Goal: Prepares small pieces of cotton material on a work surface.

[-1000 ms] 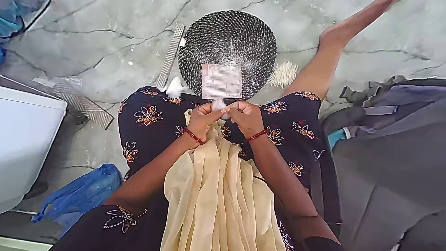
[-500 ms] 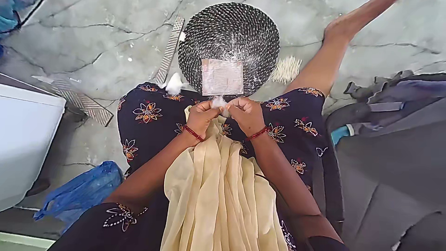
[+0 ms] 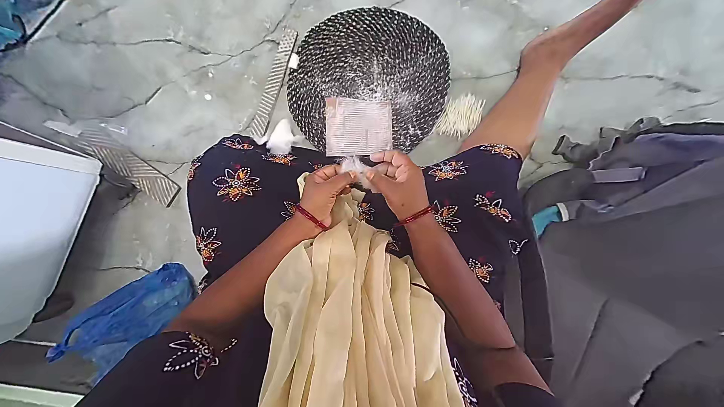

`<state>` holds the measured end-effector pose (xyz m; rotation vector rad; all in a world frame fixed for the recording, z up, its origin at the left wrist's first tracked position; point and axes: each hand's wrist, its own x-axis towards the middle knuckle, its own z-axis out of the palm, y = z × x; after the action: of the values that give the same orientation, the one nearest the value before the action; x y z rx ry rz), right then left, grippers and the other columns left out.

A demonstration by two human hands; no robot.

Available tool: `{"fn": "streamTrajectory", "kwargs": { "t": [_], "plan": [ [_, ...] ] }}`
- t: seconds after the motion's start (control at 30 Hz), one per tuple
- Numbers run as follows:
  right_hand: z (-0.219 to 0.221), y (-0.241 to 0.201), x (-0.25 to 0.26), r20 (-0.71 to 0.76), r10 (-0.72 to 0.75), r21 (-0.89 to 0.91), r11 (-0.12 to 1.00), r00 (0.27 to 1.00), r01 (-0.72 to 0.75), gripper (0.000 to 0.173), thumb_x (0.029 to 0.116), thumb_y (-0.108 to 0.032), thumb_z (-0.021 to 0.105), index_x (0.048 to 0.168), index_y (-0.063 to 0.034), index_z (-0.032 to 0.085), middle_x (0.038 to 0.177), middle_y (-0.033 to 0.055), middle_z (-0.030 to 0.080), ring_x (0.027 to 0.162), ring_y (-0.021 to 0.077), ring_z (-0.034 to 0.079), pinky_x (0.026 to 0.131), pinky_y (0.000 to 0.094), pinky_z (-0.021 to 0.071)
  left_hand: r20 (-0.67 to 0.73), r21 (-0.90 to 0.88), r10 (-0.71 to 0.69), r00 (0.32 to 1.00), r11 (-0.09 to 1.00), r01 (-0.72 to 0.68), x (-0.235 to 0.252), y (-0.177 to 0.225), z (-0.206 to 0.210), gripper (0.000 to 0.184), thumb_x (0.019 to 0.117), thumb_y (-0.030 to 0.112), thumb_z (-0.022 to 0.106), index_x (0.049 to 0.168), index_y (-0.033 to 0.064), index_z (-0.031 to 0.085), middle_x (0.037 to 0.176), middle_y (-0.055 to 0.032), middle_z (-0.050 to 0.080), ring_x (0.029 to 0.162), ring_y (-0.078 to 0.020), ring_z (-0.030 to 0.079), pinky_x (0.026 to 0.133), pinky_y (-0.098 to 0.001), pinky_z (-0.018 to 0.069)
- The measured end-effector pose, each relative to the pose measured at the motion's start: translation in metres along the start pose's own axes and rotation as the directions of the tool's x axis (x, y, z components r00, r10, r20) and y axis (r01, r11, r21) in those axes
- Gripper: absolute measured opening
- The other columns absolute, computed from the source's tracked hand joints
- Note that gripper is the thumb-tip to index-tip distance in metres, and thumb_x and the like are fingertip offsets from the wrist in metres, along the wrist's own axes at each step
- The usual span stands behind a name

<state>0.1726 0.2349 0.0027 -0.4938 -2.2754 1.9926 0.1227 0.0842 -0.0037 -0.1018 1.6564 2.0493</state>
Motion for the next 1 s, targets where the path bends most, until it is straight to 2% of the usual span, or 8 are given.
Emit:
{"fn": "streamTrajectory", "kwargs": {
  "t": [0.1,0.23,0.3,0.4,0.47,0.6,0.77,1.0],
  "plan": [
    [-0.0005,0.0006,0.0001,0.035,-0.021,-0.020,1.000,0.999,0.022,0.036,0.0925,-0.004,0.069,0.126,0.0049,0.058,0.089,0.0053,0.071,0.070,0.0036,0.063,0.068,0.0221,0.0547,0.026,-0.034,-0.011,1.000,0.999,0.012,0.0012,0.0010,0.0008,0.011,0.0998,0.001,0.059,0.093,0.0058,0.067,0.084,0.0020,0.072,0.078,-0.0054,0.068,0.074,-0.0239,0.0576],
    [-0.0005,0.0008,-0.0001,-0.001,-0.038,-0.013,0.999,0.999,0.038,0.031,0.1024,-0.013,0.058,0.127,0.0057,0.056,0.088,0.0040,0.068,0.068,0.0026,0.062,0.066,0.0213,0.0541,-0.016,-0.024,-0.021,1.000,1.000,0.021,0.0011,0.0014,0.0014,0.011,0.0980,-0.003,0.062,0.090,0.0038,0.068,0.082,0.0005,0.072,0.075,-0.0066,0.068,0.073,-0.0243,0.0582],
    [-0.0028,-0.0002,-0.0001,-0.004,0.014,0.003,1.000,1.000,-0.014,0.044,0.0986,-0.016,0.065,0.134,0.0053,0.050,0.092,0.0054,0.068,0.072,0.0044,0.064,0.069,0.0224,0.0548,-0.052,-0.044,-0.035,0.998,0.998,0.032,0.0027,0.0014,0.0005,0.011,0.0988,-0.001,0.063,0.090,0.0040,0.068,0.082,0.0005,0.072,0.074,-0.0068,0.068,0.072,-0.0240,0.0584],
    [-0.0016,-0.0010,-0.0005,0.033,0.068,-0.013,0.998,0.997,-0.067,0.061,0.0875,-0.006,0.072,0.140,0.0052,0.043,0.098,0.0094,0.072,0.078,0.0082,0.068,0.074,0.0262,0.0570,-0.063,-0.067,-0.047,0.997,0.997,0.043,0.0050,0.0009,-0.0020,0.007,0.0990,0.001,0.063,0.094,0.0032,0.067,0.084,-0.0006,0.071,0.076,-0.0079,0.068,0.074,-0.0250,0.0583],
    [0.0003,-0.0016,-0.0003,0.043,0.083,-0.039,0.996,0.996,-0.081,0.060,0.0870,-0.002,0.071,0.141,0.0051,0.044,0.097,0.0104,0.072,0.076,0.0094,0.067,0.072,0.0269,0.0565,-0.070,-0.080,-0.062,0.996,0.995,0.056,0.0041,0.0016,-0.0009,0.006,0.0990,0.000,0.063,0.096,0.0023,0.067,0.085,-0.0013,0.071,0.077,-0.0084,0.068,0.074,-0.0255,0.0585],
    [0.0001,-0.0025,0.0013,0.021,0.043,-0.010,0.999,0.999,-0.043,0.054,0.0862,0.001,0.065,0.136,0.0041,0.046,0.087,0.0040,0.069,0.064,0.0022,0.058,0.060,0.0190,0.0478,-0.062,-0.107,-0.069,0.996,0.992,0.062,0.0043,0.0013,-0.0028,0.006,0.1004,0.001,0.061,0.098,0.0022,0.067,0.086,-0.0020,0.071,0.077,-0.0086,0.068,0.073,-0.0252,0.0584],
    [-0.0019,-0.0033,0.0005,0.032,0.023,0.005,1.000,0.999,-0.023,0.054,0.0849,0.001,0.064,0.136,0.0049,0.045,0.083,0.0017,0.067,0.061,0.0000,0.055,0.057,0.0171,0.0453,-0.012,-0.127,-0.082,0.997,0.989,0.080,0.0028,0.0006,-0.0031,0.010,0.1031,0.006,0.057,0.099,0.0051,0.066,0.087,-0.0013,0.072,0.079,-0.0087,0.069,0.071,-0.0258,0.0585],
    [-0.0040,-0.0032,0.0024,0.039,0.004,0.012,1.000,0.999,-0.005,0.055,0.0846,0.002,0.061,0.137,0.0053,0.044,0.083,0.0011,0.066,0.059,-0.0001,0.053,0.056,0.0173,0.0444,-0.016,-0.103,-0.087,0.996,0.991,0.085,0.0008,0.0002,0.0005,0.013,0.0986,-0.003,0.061,0.091,0.0039,0.068,0.088,-0.0027,0.074,0.082,-0.0098,0.070,0.075,-0.0276,0.0591]
  ]
}}
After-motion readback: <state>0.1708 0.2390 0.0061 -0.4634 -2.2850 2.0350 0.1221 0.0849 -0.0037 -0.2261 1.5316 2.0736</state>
